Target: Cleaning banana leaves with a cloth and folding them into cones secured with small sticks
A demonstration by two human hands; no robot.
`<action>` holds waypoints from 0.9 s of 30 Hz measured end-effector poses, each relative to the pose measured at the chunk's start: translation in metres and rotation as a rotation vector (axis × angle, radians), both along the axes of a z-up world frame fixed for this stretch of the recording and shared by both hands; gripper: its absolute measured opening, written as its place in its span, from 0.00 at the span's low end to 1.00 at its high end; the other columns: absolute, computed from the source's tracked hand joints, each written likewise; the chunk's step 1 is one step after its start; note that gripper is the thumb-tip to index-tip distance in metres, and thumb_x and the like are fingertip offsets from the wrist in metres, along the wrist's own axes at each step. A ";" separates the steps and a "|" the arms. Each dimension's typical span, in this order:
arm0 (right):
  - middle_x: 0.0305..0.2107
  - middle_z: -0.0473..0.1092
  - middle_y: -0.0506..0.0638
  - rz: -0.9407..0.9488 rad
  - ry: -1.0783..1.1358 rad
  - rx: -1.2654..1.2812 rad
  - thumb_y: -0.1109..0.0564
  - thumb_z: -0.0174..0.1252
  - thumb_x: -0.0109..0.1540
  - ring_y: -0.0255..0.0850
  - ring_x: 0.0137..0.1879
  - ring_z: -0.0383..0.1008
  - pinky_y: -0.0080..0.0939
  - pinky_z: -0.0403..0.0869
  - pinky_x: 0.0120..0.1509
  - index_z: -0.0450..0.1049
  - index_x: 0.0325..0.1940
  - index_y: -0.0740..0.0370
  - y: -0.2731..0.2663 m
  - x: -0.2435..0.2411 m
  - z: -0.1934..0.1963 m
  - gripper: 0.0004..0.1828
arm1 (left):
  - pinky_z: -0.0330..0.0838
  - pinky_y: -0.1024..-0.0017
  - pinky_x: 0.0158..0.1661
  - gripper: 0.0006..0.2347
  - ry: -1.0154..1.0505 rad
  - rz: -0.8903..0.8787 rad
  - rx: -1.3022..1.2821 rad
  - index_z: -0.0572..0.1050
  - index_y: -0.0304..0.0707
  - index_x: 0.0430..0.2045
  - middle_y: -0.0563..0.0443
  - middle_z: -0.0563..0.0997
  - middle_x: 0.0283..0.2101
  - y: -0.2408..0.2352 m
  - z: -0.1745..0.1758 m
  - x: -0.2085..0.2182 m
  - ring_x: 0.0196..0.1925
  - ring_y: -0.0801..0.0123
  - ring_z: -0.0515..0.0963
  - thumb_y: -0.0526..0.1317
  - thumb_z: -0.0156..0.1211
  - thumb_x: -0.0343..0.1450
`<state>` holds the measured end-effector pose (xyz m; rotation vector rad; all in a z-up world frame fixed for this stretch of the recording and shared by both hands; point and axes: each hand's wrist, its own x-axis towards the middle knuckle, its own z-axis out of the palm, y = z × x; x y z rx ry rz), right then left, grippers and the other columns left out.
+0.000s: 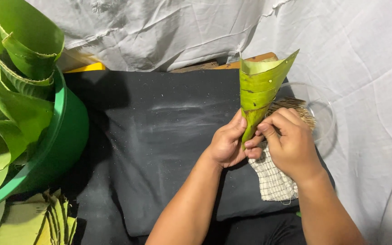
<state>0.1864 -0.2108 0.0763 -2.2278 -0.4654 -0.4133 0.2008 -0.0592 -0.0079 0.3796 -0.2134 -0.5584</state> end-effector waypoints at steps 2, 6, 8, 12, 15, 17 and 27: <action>0.25 0.70 0.50 -0.009 0.011 0.009 0.54 0.62 0.68 0.52 0.34 0.72 0.47 0.73 0.45 0.76 0.29 0.58 0.000 -0.001 0.000 0.13 | 0.69 0.69 0.26 0.24 -0.013 0.007 0.014 0.48 0.54 0.76 0.47 0.61 0.40 0.000 -0.001 0.000 0.30 0.74 0.61 0.45 0.39 0.82; 0.31 0.71 0.53 -0.088 0.038 0.125 0.51 0.73 0.60 0.46 0.34 0.73 0.47 0.73 0.45 0.75 0.37 0.63 -0.007 -0.003 -0.015 0.16 | 0.72 0.68 0.29 0.26 -0.051 0.042 0.066 0.46 0.53 0.77 0.48 0.62 0.40 -0.004 -0.003 -0.003 0.31 0.74 0.62 0.45 0.42 0.82; 0.41 0.70 0.59 -0.033 0.119 0.310 0.57 0.71 0.59 0.49 0.42 0.74 0.46 0.75 0.47 0.67 0.53 0.68 -0.004 -0.002 -0.024 0.26 | 0.72 0.67 0.28 0.25 -0.087 0.064 0.077 0.48 0.51 0.77 0.47 0.64 0.38 -0.006 -0.002 -0.003 0.30 0.72 0.64 0.45 0.43 0.81; 0.45 0.71 0.65 0.057 0.283 0.616 0.69 0.60 0.60 0.47 0.23 0.77 0.42 0.80 0.16 0.45 0.76 0.72 0.002 -0.009 0.000 0.44 | 0.74 0.63 0.28 0.26 -0.163 0.103 0.102 0.51 0.48 0.77 0.37 0.69 0.29 -0.012 -0.015 -0.009 0.25 0.62 0.68 0.46 0.45 0.81; 0.49 0.69 0.59 0.029 0.232 0.618 0.68 0.64 0.58 0.41 0.37 0.78 0.41 0.83 0.29 0.47 0.78 0.69 0.001 -0.019 0.004 0.48 | 0.79 0.58 0.33 0.24 -0.155 0.145 0.135 0.54 0.46 0.76 0.32 0.74 0.34 -0.009 -0.010 -0.032 0.30 0.57 0.78 0.43 0.43 0.82; 0.49 0.71 0.60 0.058 0.247 0.627 0.67 0.63 0.59 0.39 0.24 0.74 0.39 0.80 0.19 0.45 0.77 0.67 0.007 -0.032 0.016 0.47 | 0.78 0.57 0.35 0.24 -0.245 0.130 0.248 0.54 0.44 0.76 0.30 0.75 0.37 0.002 0.008 -0.050 0.33 0.55 0.78 0.46 0.41 0.82; 0.60 0.68 0.61 0.047 0.625 0.837 0.74 0.63 0.52 0.52 0.62 0.74 0.50 0.74 0.64 0.51 0.76 0.61 0.052 -0.155 -0.033 0.50 | 0.75 0.79 0.41 0.20 -0.241 0.204 0.866 0.62 0.32 0.65 0.47 0.78 0.41 0.097 0.089 -0.223 0.36 0.75 0.79 0.30 0.48 0.76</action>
